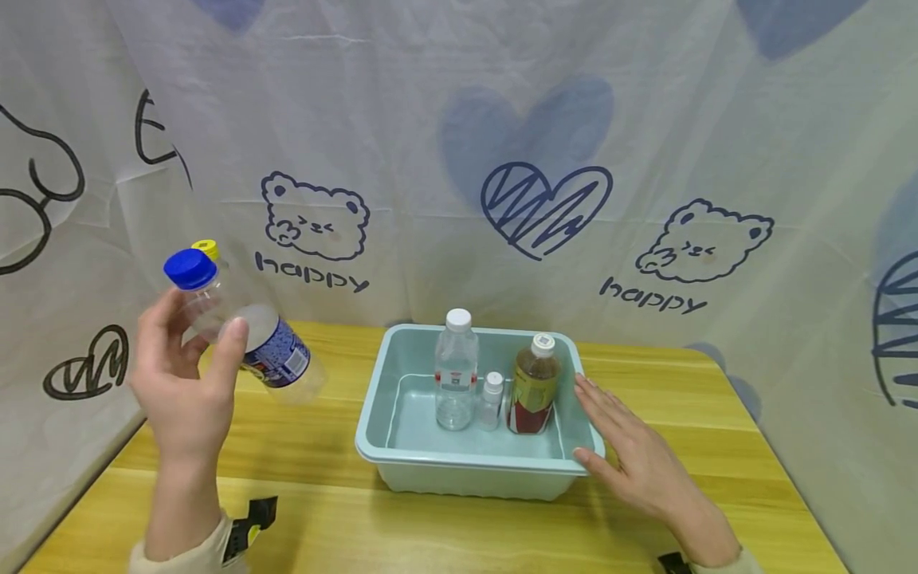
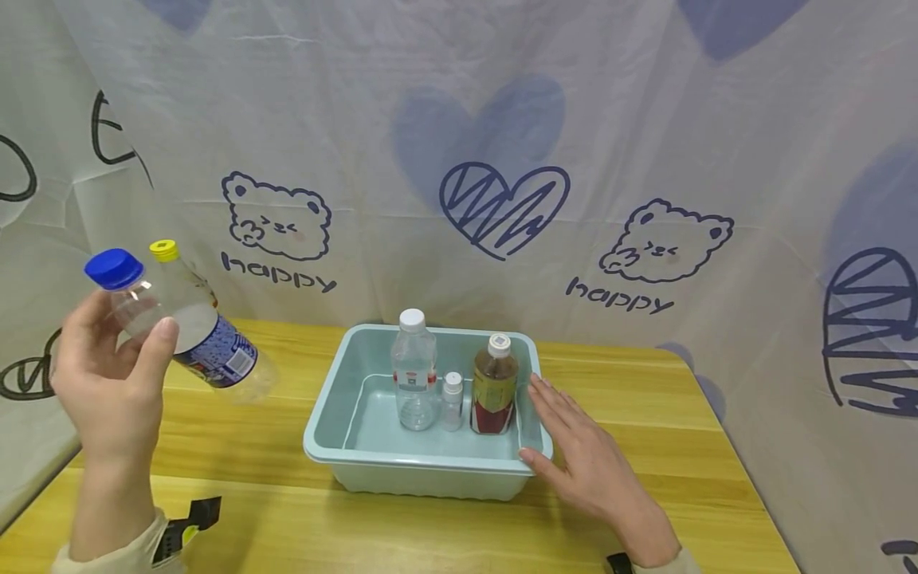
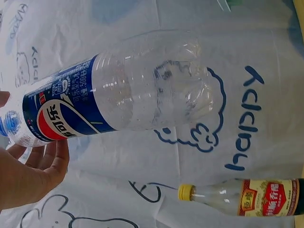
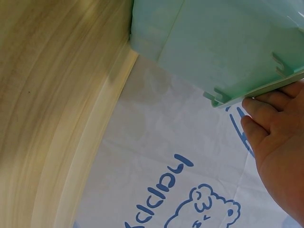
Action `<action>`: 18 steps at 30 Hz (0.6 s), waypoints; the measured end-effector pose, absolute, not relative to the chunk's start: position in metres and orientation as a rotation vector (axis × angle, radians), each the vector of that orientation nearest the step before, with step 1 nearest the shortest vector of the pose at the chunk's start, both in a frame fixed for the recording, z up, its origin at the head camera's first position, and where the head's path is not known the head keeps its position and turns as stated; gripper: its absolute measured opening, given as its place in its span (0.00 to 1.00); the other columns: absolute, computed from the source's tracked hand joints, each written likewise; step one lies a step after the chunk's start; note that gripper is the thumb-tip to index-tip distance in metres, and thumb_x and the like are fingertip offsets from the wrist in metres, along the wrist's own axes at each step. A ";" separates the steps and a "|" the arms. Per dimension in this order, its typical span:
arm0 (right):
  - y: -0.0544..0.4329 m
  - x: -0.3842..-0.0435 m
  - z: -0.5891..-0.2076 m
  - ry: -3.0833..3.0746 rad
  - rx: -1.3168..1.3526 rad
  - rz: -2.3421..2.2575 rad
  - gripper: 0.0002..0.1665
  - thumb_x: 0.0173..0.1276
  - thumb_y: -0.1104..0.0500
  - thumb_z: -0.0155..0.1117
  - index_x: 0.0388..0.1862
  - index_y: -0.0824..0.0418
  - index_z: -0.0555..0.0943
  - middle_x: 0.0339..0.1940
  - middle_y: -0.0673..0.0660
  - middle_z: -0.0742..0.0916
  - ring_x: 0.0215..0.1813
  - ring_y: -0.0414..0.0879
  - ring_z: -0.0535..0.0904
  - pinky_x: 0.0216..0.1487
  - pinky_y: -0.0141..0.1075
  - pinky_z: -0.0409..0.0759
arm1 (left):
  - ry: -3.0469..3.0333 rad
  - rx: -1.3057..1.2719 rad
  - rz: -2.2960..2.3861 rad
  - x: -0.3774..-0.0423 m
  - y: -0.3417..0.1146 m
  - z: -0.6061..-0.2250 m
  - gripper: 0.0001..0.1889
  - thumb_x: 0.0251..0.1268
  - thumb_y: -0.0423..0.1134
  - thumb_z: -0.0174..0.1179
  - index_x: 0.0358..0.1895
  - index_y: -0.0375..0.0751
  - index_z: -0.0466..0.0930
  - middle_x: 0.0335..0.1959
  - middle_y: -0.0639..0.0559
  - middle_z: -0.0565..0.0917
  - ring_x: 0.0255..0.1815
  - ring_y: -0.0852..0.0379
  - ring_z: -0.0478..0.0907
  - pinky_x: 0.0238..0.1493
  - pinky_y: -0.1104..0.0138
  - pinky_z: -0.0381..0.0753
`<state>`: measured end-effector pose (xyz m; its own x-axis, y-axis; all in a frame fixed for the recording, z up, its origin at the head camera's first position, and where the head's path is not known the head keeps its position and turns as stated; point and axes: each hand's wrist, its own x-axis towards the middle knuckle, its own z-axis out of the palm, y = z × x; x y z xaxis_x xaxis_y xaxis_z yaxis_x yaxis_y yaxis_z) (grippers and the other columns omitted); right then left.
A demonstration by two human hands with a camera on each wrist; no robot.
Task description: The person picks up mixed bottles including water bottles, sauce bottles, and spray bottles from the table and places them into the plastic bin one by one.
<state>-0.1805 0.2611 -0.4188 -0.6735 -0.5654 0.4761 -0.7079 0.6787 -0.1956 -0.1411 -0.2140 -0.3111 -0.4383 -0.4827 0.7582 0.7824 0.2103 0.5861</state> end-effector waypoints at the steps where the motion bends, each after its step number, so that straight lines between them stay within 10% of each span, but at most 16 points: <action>1: 0.261 -0.180 -0.419 -2.513 0.999 0.521 0.44 0.73 0.49 0.67 0.82 0.64 0.63 0.83 0.59 0.66 0.81 0.57 0.63 0.82 0.27 0.45 | -1.396 -0.337 -1.489 -0.141 -0.212 -0.311 0.29 0.57 0.19 0.65 0.66 0.28 0.77 0.58 0.41 0.78 0.58 0.46 0.77 0.55 0.68 0.78; 18: 0.260 -0.179 -0.418 -2.545 0.974 0.533 0.45 0.73 0.49 0.67 0.82 0.63 0.63 0.84 0.57 0.64 0.81 0.58 0.63 0.81 0.25 0.43 | -1.407 -0.575 -1.580 -0.130 -0.184 -0.306 0.30 0.58 0.17 0.59 0.68 0.24 0.71 0.61 0.37 0.79 0.59 0.44 0.77 0.58 0.70 0.83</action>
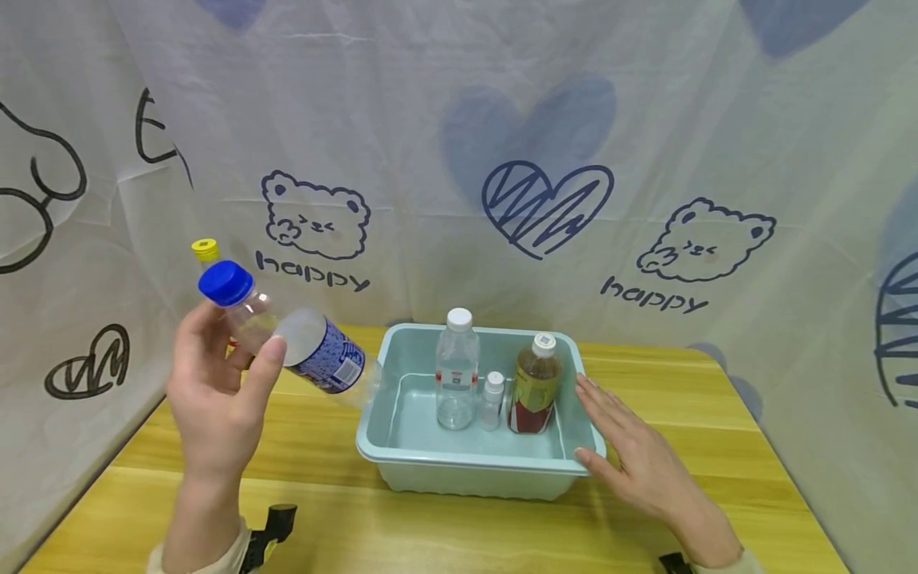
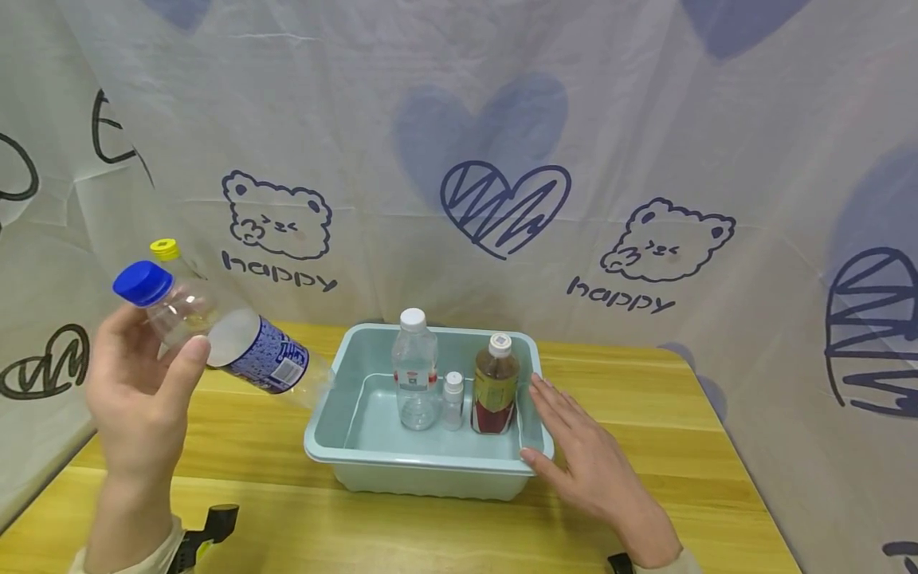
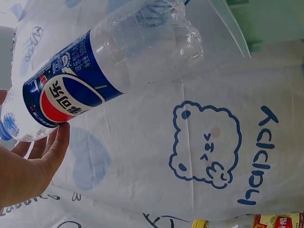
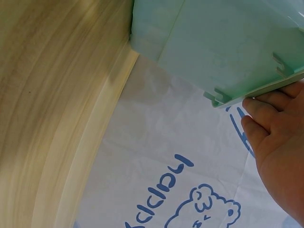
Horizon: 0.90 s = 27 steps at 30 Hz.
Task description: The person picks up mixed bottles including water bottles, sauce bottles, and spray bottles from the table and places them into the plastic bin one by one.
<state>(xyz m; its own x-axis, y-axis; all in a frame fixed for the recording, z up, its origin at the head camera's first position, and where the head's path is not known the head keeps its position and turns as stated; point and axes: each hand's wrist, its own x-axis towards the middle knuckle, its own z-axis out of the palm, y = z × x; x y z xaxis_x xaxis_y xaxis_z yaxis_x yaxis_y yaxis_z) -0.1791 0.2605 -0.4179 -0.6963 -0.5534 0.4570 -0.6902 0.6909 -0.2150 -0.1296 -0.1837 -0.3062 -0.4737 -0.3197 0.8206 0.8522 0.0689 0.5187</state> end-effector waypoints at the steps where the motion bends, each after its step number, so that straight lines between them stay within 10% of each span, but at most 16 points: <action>1: 0.261 -0.179 -0.418 -2.545 0.976 0.532 0.45 0.73 0.49 0.67 0.82 0.63 0.63 0.84 0.57 0.65 0.81 0.58 0.64 0.81 0.25 0.43 | -1.410 -0.582 -1.578 -0.129 -0.182 -0.307 0.30 0.58 0.17 0.59 0.68 0.24 0.70 0.61 0.37 0.78 0.60 0.44 0.77 0.59 0.70 0.83; 27: 0.262 -0.179 -0.417 -2.527 1.003 0.521 0.45 0.74 0.49 0.66 0.82 0.63 0.62 0.84 0.58 0.64 0.80 0.60 0.63 0.82 0.28 0.43 | -1.737 -0.674 -1.640 -0.148 -0.117 -0.326 0.34 0.60 0.15 0.63 0.71 0.28 0.67 0.63 0.43 0.76 0.65 0.43 0.76 0.64 0.63 0.82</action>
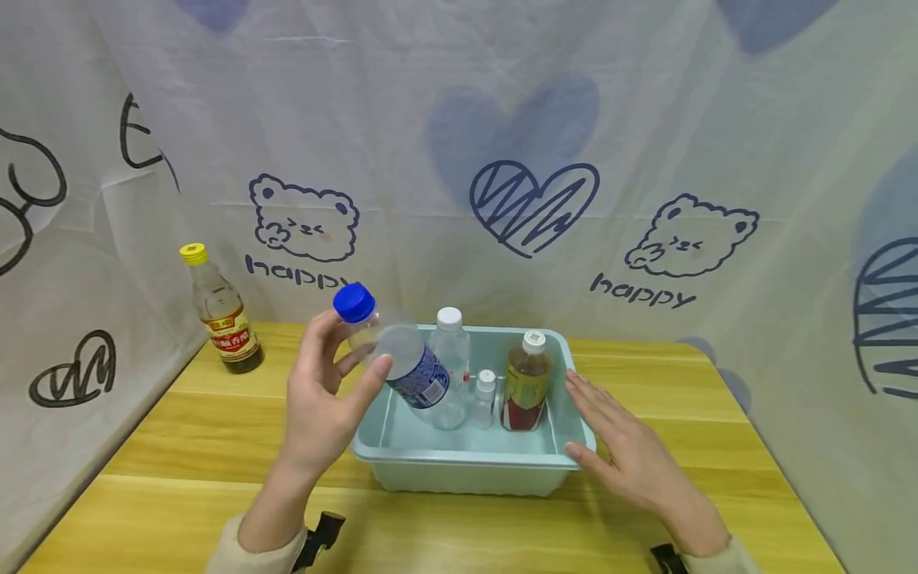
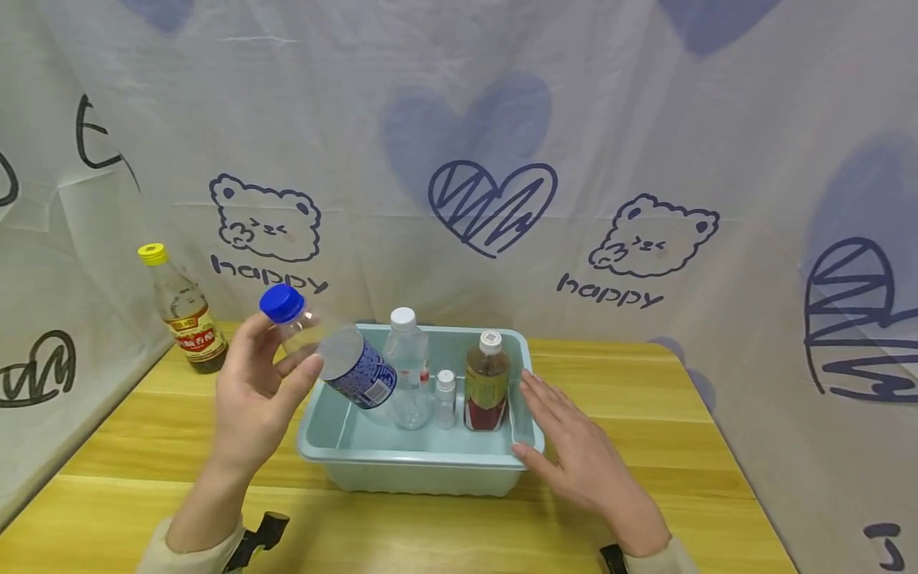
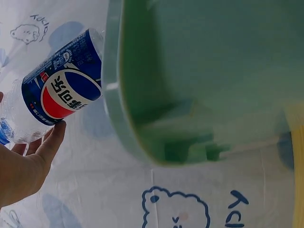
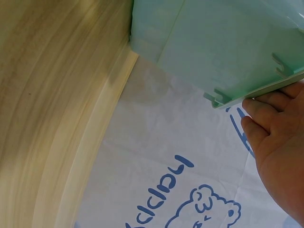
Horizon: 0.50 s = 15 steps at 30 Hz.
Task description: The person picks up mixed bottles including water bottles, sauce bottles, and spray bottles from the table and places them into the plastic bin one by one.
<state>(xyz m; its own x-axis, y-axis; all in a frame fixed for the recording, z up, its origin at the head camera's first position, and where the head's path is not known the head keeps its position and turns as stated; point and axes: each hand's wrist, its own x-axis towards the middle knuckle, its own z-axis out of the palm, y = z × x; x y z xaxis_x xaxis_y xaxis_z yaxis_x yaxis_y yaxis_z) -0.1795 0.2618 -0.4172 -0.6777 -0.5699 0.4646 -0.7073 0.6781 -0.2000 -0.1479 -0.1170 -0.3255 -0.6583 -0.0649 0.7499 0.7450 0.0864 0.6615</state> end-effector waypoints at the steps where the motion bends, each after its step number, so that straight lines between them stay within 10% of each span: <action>1: 0.262 -0.179 -0.417 -2.527 1.002 0.522 0.45 0.74 0.49 0.66 0.82 0.64 0.62 0.84 0.58 0.64 0.81 0.60 0.63 0.83 0.29 0.44 | -1.753 -0.680 -1.634 -0.149 -0.114 -0.326 0.34 0.60 0.16 0.63 0.71 0.28 0.67 0.64 0.44 0.76 0.66 0.43 0.76 0.64 0.63 0.82; 15: 0.261 -0.179 -0.417 -2.532 0.993 0.528 0.45 0.73 0.49 0.66 0.82 0.65 0.63 0.84 0.58 0.64 0.82 0.57 0.61 0.83 0.31 0.46 | -1.864 -0.839 -1.614 -0.162 -0.070 -0.337 0.35 0.61 0.21 0.68 0.72 0.33 0.68 0.66 0.41 0.73 0.67 0.45 0.75 0.63 0.58 0.83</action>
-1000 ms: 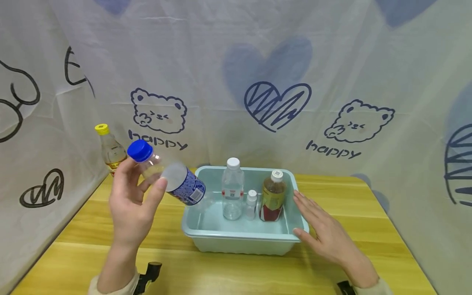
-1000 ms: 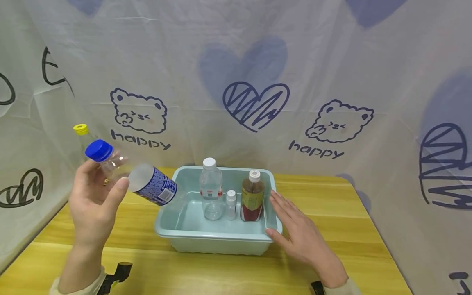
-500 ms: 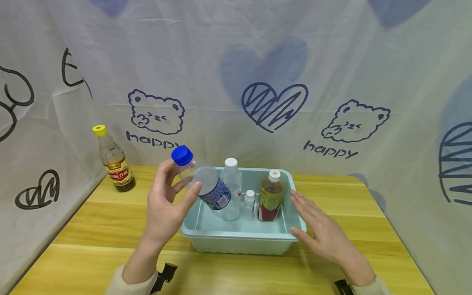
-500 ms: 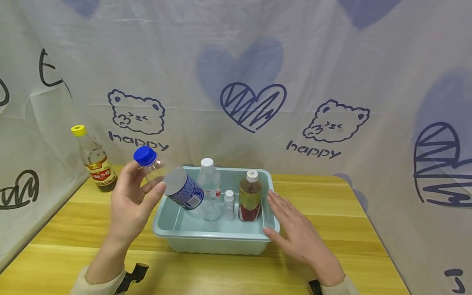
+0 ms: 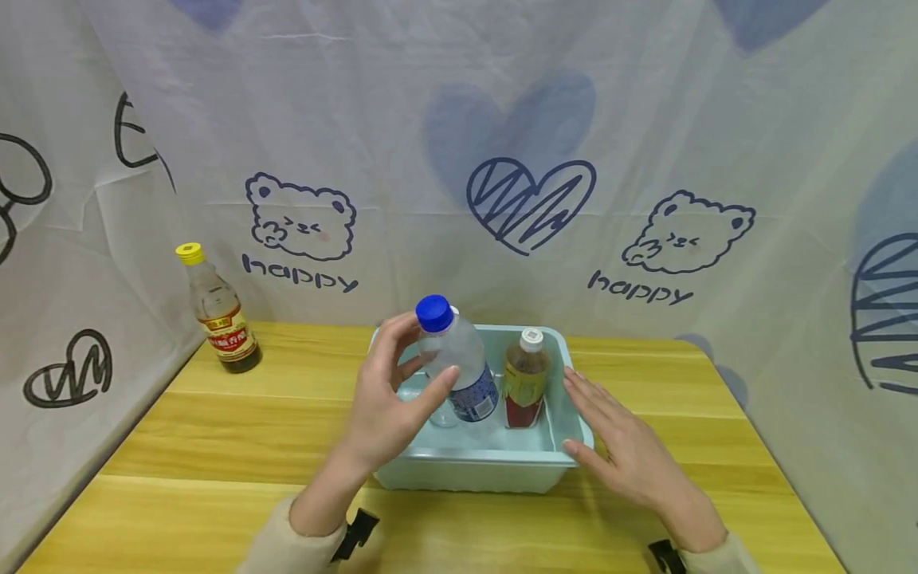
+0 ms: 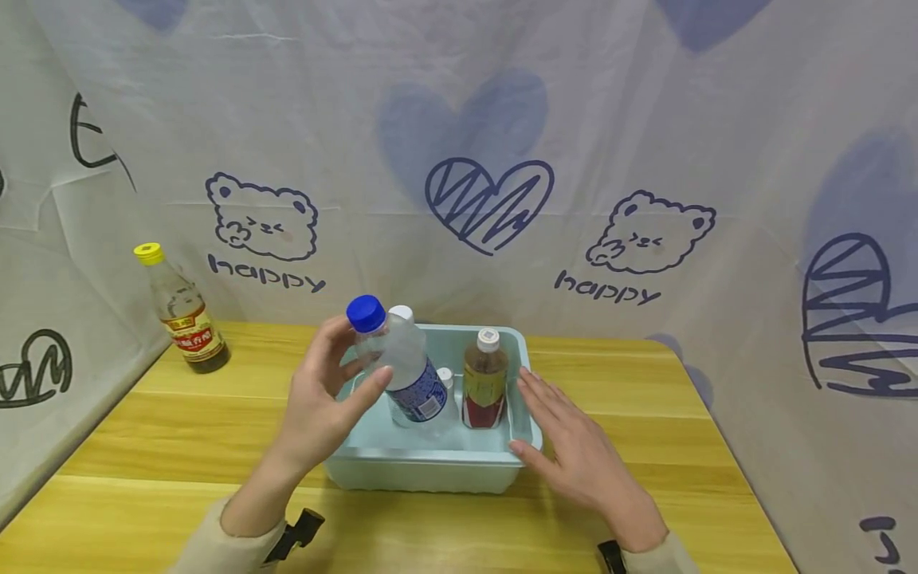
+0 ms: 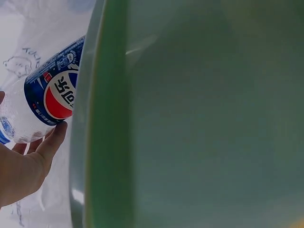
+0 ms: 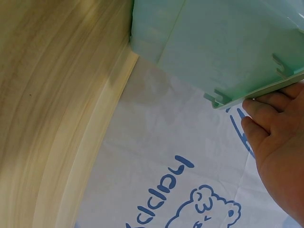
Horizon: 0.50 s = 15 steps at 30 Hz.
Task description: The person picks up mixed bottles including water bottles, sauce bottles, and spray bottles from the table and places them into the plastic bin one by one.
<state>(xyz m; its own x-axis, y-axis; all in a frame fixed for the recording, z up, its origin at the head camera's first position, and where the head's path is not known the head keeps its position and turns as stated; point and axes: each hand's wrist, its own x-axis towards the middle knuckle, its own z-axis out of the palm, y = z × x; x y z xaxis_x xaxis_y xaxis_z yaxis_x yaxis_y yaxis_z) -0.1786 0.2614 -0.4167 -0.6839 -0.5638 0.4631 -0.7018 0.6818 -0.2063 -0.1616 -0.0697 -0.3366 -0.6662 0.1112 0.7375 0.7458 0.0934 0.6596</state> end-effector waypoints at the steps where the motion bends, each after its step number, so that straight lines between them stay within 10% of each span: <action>1: 0.261 -0.179 -0.416 -2.531 0.995 0.528 0.45 0.73 0.49 0.66 0.82 0.65 0.63 0.84 0.58 0.64 0.82 0.58 0.62 0.83 0.31 0.46 | -1.867 -0.851 -1.611 -0.163 -0.067 -0.337 0.34 0.61 0.22 0.68 0.71 0.33 0.68 0.66 0.41 0.74 0.67 0.45 0.75 0.62 0.58 0.84; 15: 0.262 -0.178 -0.417 -2.542 0.988 0.536 0.44 0.74 0.49 0.66 0.82 0.63 0.63 0.84 0.57 0.64 0.82 0.55 0.61 0.83 0.29 0.45 | -2.019 -0.939 -1.625 -0.173 -0.029 -0.353 0.32 0.65 0.31 0.72 0.71 0.40 0.70 0.67 0.45 0.74 0.68 0.46 0.74 0.63 0.59 0.83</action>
<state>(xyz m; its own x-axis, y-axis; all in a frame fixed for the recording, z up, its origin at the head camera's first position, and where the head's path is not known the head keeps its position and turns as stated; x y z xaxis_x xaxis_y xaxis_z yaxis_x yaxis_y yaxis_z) -0.1785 0.2617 -0.4169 -0.6909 -0.5605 0.4567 -0.6972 0.6837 -0.2156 -0.1733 -0.0294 -0.3527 -0.7031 0.2592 0.6622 0.7022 0.1065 0.7040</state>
